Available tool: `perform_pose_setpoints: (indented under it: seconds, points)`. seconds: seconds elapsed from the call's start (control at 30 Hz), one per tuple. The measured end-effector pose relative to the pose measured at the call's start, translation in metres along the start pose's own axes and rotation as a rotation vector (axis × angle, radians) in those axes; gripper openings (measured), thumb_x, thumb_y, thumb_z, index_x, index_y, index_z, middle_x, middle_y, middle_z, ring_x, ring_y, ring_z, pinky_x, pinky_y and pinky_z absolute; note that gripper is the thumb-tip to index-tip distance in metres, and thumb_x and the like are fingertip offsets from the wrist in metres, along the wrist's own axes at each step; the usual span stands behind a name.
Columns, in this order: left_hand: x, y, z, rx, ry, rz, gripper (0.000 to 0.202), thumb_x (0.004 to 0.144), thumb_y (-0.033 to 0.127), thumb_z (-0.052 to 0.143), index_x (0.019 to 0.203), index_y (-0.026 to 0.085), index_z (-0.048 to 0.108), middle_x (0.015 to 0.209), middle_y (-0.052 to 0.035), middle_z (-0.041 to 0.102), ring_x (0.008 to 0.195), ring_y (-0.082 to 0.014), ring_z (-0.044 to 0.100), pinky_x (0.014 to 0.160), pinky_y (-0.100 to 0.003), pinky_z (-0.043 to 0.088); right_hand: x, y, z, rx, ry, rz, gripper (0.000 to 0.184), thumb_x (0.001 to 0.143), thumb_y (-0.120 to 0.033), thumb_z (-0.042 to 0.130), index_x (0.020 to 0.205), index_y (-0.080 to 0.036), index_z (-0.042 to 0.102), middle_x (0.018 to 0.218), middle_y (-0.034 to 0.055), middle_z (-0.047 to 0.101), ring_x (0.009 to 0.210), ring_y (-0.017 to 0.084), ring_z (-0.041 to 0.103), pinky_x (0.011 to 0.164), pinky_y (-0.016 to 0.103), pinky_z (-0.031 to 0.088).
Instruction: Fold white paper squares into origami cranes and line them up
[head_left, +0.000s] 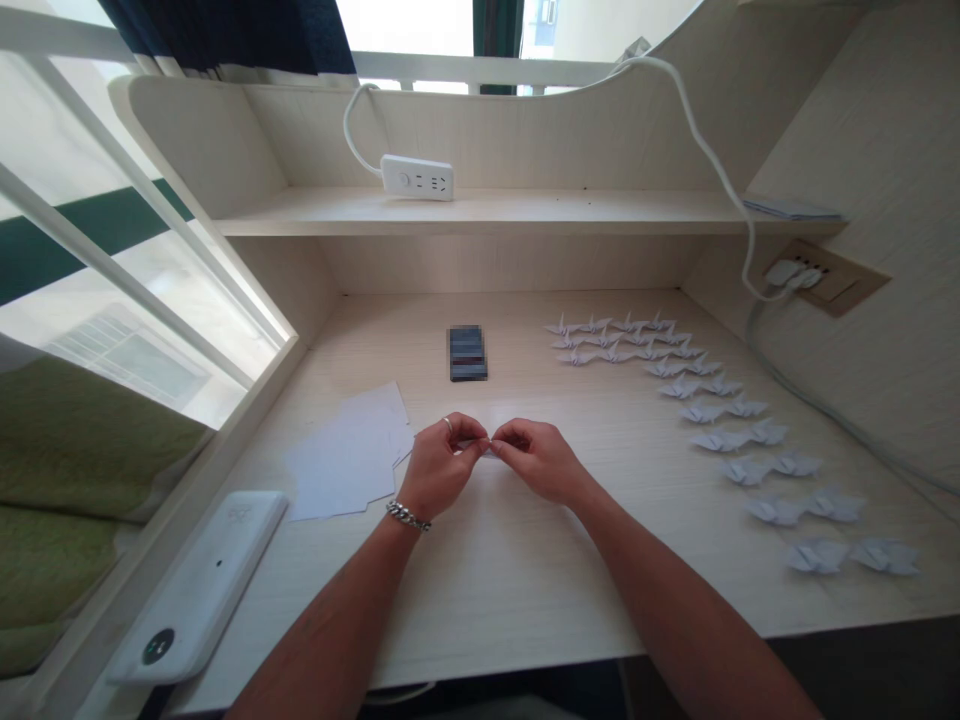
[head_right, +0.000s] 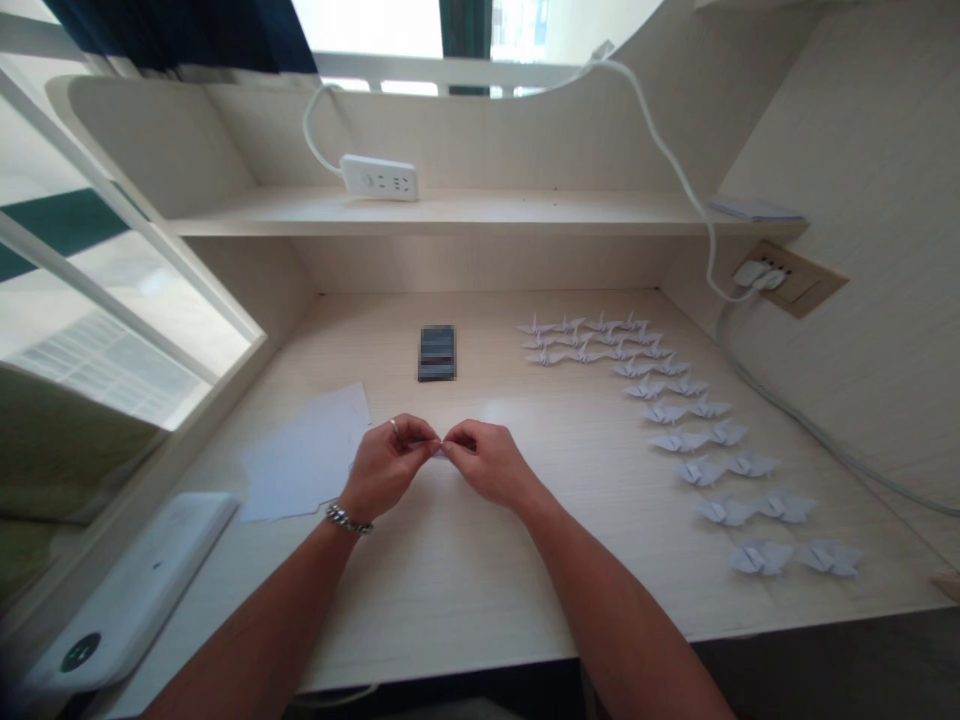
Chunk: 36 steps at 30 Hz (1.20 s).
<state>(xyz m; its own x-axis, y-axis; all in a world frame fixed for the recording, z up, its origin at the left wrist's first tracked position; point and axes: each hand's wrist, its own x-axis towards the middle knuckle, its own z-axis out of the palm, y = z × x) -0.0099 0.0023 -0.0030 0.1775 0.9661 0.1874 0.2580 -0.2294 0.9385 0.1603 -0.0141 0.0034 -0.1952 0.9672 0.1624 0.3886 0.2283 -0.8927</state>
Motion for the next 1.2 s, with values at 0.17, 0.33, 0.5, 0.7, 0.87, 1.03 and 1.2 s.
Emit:
perform_pose_setpoints:
  seconds: [0.17,0.33,0.5,0.7,0.87,1.03,1.2]
  points:
    - [0.001,0.001,0.000,-0.045,-0.011,-0.023,0.009,0.072,0.020,0.069,0.077,0.016,0.063,0.075,-0.0021,0.068,0.070,-0.0147,0.064,0.065,-0.026,0.051,0.003,0.000,-0.006,-0.003,-0.083,0.035,0.016,0.081,-0.021,0.055,0.083,-0.017,0.070,0.077,0.0016,0.070,0.069,0.014,0.059,0.063,0.025,0.043]
    - [0.002,-0.001,-0.001,-0.079,0.006,-0.030,0.010,0.071,0.021,0.070,0.076,0.016,0.062,0.075,-0.0017,0.067,0.069,-0.0140,0.063,0.064,-0.025,0.050,0.006,0.005,-0.009,0.072,-0.108,0.063,0.019,0.079,-0.020,0.053,0.084,-0.017,0.071,0.077,0.0021,0.070,0.071,0.015,0.061,0.065,0.025,0.045]
    - [0.002,0.001,-0.001,-0.080,0.007,-0.034,0.011,0.072,0.022,0.069,0.077,0.016,0.062,0.075,-0.0017,0.066,0.070,-0.0144,0.063,0.066,-0.026,0.052,0.005,0.007,-0.007,0.071,-0.071,0.087,0.016,0.080,-0.025,0.056,0.084,-0.017,0.069,0.078,0.0028,0.070,0.072,0.015,0.062,0.066,0.026,0.045]
    - [0.001,0.004,-0.003,-0.068,-0.109,-0.072,0.013,0.072,0.023,0.069,0.081,0.016,0.062,0.079,-0.0043,0.069,0.076,-0.0166,0.066,0.073,-0.030,0.053,0.003,0.002,-0.007,-0.049,-0.086,0.041,0.015,0.081,-0.025,0.056,0.078,-0.017,0.068,0.074,0.0014,0.068,0.068,0.013,0.058,0.063,0.025,0.042]
    - [0.005,0.003,-0.008,-0.194,-0.066,-0.100,0.018,0.071,0.022,0.070,0.085,0.015,0.061,0.082,-0.0047,0.069,0.078,-0.0172,0.067,0.074,-0.032,0.055,0.004,0.002,-0.011,-0.017,-0.055,0.045,0.015,0.081,-0.026,0.056,0.076,-0.017,0.067,0.072,0.0013,0.067,0.067,0.014,0.058,0.062,0.025,0.043]
    - [0.008,0.000,-0.012,-0.294,0.033,-0.120,0.026,0.074,0.028,0.070,0.094,0.013,0.060,0.077,-0.0028,0.068,0.068,-0.0143,0.067,0.070,-0.031,0.055,0.007,0.009,-0.011,0.105,0.048,0.074,0.017,0.081,-0.030,0.058,0.079,-0.017,0.067,0.072,0.0024,0.066,0.067,0.015,0.059,0.063,0.027,0.046]
    - [0.007,0.002,-0.004,-0.354,0.013,-0.145,0.037,0.070,0.029,0.075,0.099,0.012,0.061,0.090,-0.0075,0.071,0.081,-0.0171,0.068,0.078,-0.033,0.054,0.010,0.015,-0.002,0.352,0.150,0.113,0.022,0.079,-0.036,0.062,0.081,-0.015,0.066,0.069,0.0032,0.065,0.065,0.016,0.060,0.063,0.028,0.049]
